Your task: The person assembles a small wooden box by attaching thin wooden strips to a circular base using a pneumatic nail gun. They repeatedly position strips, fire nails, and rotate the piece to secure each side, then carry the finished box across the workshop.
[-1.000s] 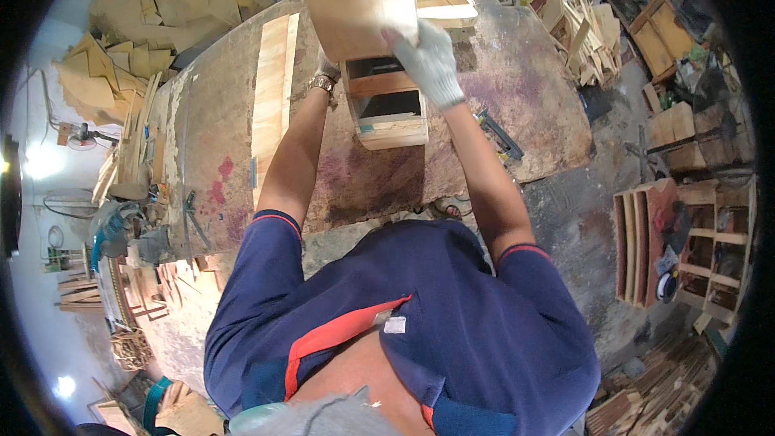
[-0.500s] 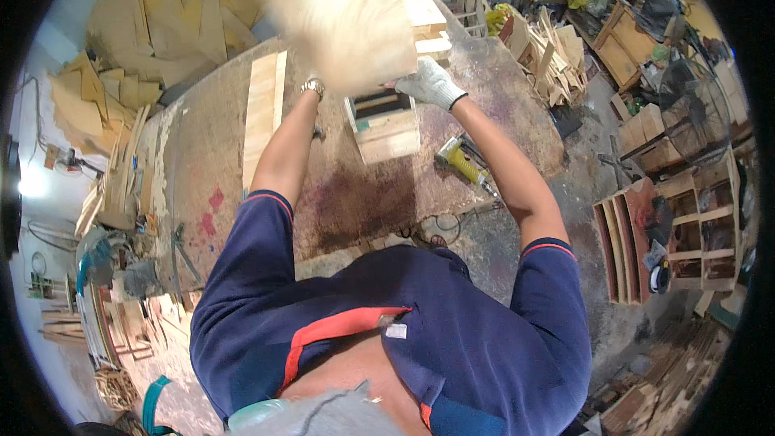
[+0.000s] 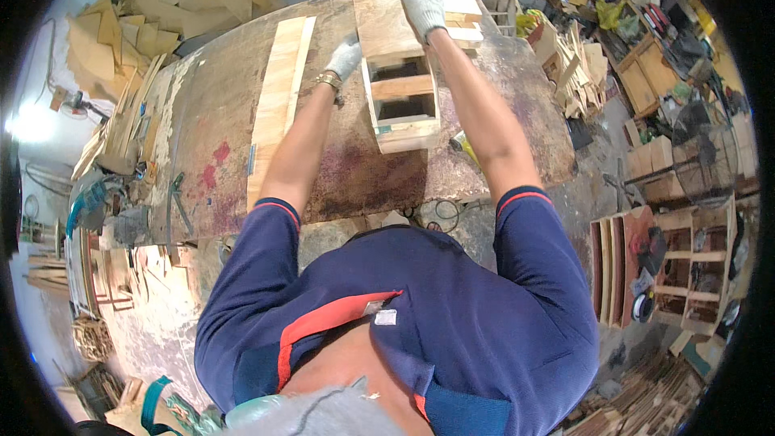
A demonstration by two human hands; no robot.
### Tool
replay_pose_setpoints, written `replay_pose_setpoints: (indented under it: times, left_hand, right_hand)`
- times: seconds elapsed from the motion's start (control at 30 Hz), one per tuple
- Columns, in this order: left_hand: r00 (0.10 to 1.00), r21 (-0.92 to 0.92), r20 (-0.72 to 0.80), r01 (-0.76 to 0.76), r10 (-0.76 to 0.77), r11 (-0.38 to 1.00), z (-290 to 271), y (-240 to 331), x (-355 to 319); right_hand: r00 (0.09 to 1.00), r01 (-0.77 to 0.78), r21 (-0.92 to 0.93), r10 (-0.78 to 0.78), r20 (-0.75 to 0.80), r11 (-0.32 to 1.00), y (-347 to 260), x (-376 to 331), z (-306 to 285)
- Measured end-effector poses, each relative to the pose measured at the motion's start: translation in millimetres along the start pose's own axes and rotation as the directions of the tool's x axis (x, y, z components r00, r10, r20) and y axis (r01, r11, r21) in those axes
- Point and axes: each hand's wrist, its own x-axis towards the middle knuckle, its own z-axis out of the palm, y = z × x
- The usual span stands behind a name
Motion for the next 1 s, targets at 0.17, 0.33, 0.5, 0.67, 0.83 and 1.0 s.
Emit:
replay_pose_setpoints:
  times: [0.17,0.33,0.5,0.67,0.83,1.0]
  left_hand:
    - [0.996,-0.026,0.001,0.086,-0.086,0.996,14,11,-7]
    - [0.987,0.024,-0.157,-0.029,0.033,0.999,41,35,12]
    - [0.971,0.082,-0.235,-0.02,0.039,0.996,42,29,24]
    - [0.982,0.038,-0.188,0.001,0.006,0.999,24,27,11]
    - [0.998,-0.01,-0.061,0.025,-0.026,1.0,19,52,-10]
    - [0.979,0.161,0.18,0.066,-0.095,0.985,7,68,-24]
  right_hand:
    - [0.967,0.222,-0.166,-0.196,0.161,0.961,4,-11,-13]
    - [0.842,0.507,-0.345,-0.37,0.392,0.79,14,-35,-50]
    - [0.992,0.07,0.414,-0.02,-0.124,0.908,23,-20,-79]
    - [0.844,0.243,-0.007,-0.215,-0.491,0.97,42,-59,-107]
    - [0.797,0.038,-0.341,-0.234,-0.557,0.939,56,-142,-165]
    - [0.894,0.29,0.256,-0.165,-0.418,0.922,54,-201,-232]
